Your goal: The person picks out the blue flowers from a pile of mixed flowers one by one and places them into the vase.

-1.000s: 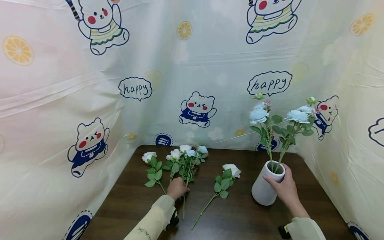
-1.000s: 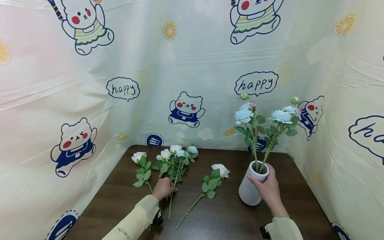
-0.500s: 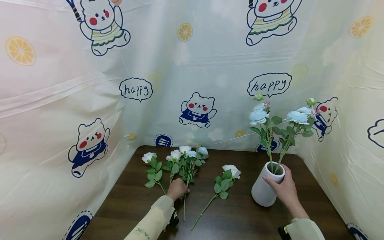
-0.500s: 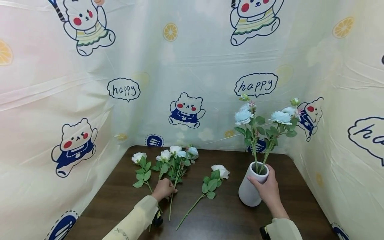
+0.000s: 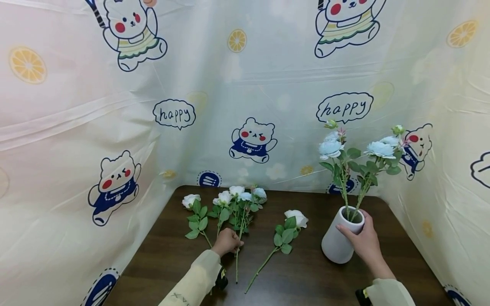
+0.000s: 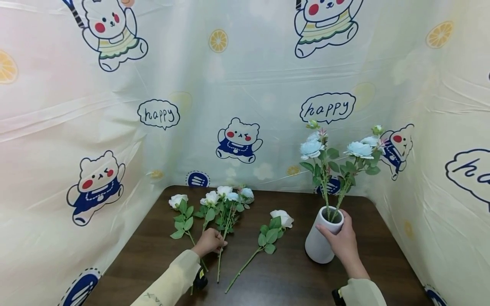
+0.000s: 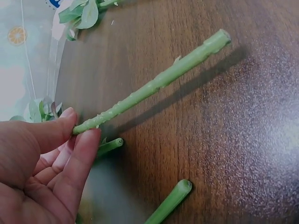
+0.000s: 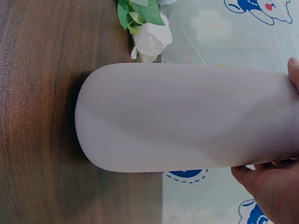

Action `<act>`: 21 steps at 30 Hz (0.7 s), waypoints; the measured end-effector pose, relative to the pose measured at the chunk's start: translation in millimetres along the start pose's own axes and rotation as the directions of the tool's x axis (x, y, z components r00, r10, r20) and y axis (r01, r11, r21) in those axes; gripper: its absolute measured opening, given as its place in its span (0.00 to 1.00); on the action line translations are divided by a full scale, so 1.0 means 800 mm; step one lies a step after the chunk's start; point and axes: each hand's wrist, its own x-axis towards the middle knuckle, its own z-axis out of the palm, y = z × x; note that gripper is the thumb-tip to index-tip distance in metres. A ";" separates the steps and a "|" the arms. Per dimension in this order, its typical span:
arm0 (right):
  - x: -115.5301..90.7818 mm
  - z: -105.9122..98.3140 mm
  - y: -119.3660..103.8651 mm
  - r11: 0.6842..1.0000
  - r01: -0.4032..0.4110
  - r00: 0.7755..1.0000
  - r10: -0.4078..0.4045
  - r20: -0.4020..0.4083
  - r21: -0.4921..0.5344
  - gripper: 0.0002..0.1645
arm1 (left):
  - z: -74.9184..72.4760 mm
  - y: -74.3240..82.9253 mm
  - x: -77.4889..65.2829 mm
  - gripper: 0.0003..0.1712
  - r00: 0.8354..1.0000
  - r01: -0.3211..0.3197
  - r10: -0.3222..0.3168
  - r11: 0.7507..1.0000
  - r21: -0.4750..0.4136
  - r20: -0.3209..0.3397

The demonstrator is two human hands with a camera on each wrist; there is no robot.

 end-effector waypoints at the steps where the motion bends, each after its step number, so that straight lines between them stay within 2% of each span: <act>1: 0.000 0.000 0.000 1.000 0.000 1.000 0.000 0.000 0.000 0.62 | 0.000 -0.001 0.000 0.26 1.000 -0.004 0.004 1.000 -0.009 0.006; 13: -0.001 0.000 -0.001 1.000 -0.020 1.000 0.020 0.001 0.005 0.62 | -0.003 -0.004 -0.009 0.10 0.998 -0.014 0.020 0.995 -0.098 0.064; 21: 0.000 0.001 0.000 1.000 -0.004 1.000 0.004 -0.005 -0.004 0.62 | -0.003 0.001 -0.010 0.10 0.996 -0.019 0.032 0.989 -0.145 0.087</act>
